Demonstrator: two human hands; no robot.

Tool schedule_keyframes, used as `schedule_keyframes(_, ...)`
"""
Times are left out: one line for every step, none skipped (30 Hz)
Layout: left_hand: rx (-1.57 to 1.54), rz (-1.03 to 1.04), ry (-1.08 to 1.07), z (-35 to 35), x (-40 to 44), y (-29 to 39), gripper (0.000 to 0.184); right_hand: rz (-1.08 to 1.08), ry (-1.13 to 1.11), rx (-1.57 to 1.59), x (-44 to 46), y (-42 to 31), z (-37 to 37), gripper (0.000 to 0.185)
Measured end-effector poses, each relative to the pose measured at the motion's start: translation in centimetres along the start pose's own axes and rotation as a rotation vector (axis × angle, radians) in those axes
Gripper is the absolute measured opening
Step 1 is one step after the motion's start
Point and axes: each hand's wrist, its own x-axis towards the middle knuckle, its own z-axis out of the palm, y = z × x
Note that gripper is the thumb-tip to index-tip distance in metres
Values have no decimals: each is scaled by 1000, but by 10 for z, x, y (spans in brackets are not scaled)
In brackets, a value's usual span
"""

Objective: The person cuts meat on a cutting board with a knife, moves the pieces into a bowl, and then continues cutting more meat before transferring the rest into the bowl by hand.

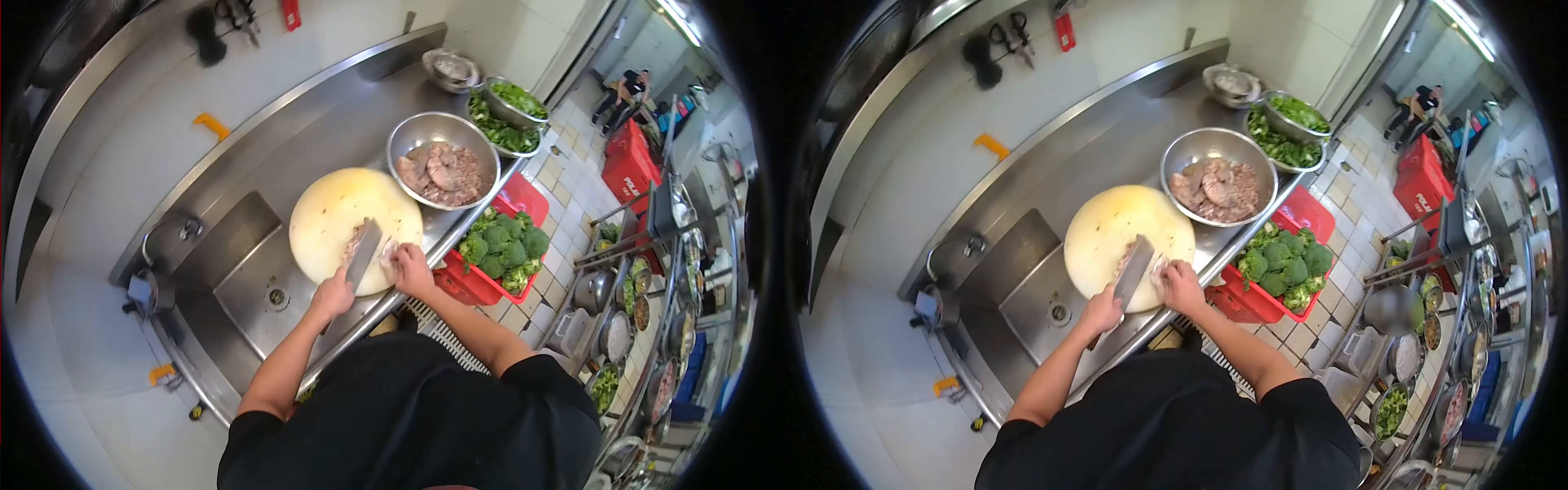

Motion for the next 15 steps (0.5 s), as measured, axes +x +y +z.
schedule_keyframes(-16, -9, 0, 0, -7, -3, 44, 16, -12, -5, -5, 0, -3, 29)
schedule_keyframes(-26, -4, 0, -1, -12, -5, 45, 35, -10, -15, -10, 1, -8, 28)
schedule_keyframes(-30, 2, -2, -1, -12, -8, 47, 15, -16, -10, -13, 12, -2, 28)
schedule_keyframes(-29, 22, -7, 0, -12, -9, 49, 1, -11, -14, -13, 25, 4, 27)
schedule_keyframes(-55, 4, -35, -7, -16, 1, 50, 32, -21, 0, -4, 11, -10, 31)
schedule_keyframes(-48, 1, -78, -2, -7, -4, 51, 71, -34, 28, 5, -12, -22, 35)
schedule_keyframes(37, 70, -14, 5, -1, -10, 50, 8, -104, 26, 12, -11, -23, 37)
schedule_keyframes(6, 98, 9, 4, 1, -8, 47, -59, -184, 21, 21, -5, -25, 38)
schedule_keyframes(-29, 51, -4, 3, 4, -5, 42, -117, -217, -58, 22, 9, -14, 38)
schedule_keyframes(-11, 61, -12, -2, 13, 2, 39, -173, -261, -127, 23, 21, -1, 39)
schedule_keyframes(6, 54, -20, -7, 17, 2, 35, -92, -300, -150, 25, 16, 5, 37)
schedule_keyframes(21, 34, -25, -13, 20, -1, 32, -87, -293, -148, 23, 11, 13, 37)
schedule_keyframes(55, 32, -22, -16, 26, -1, 34, -93, -290, -156, 26, 10, 16, 36)
schedule_keyframes(96, 57, 3, -17, 27, -8, 35, -96, -294, -155, 26, 8, 22, 36)
schedule_keyframes(134, 84, 28, -15, 30, -13, 36, -114, -277, -114, 23, -2, 19, 37)
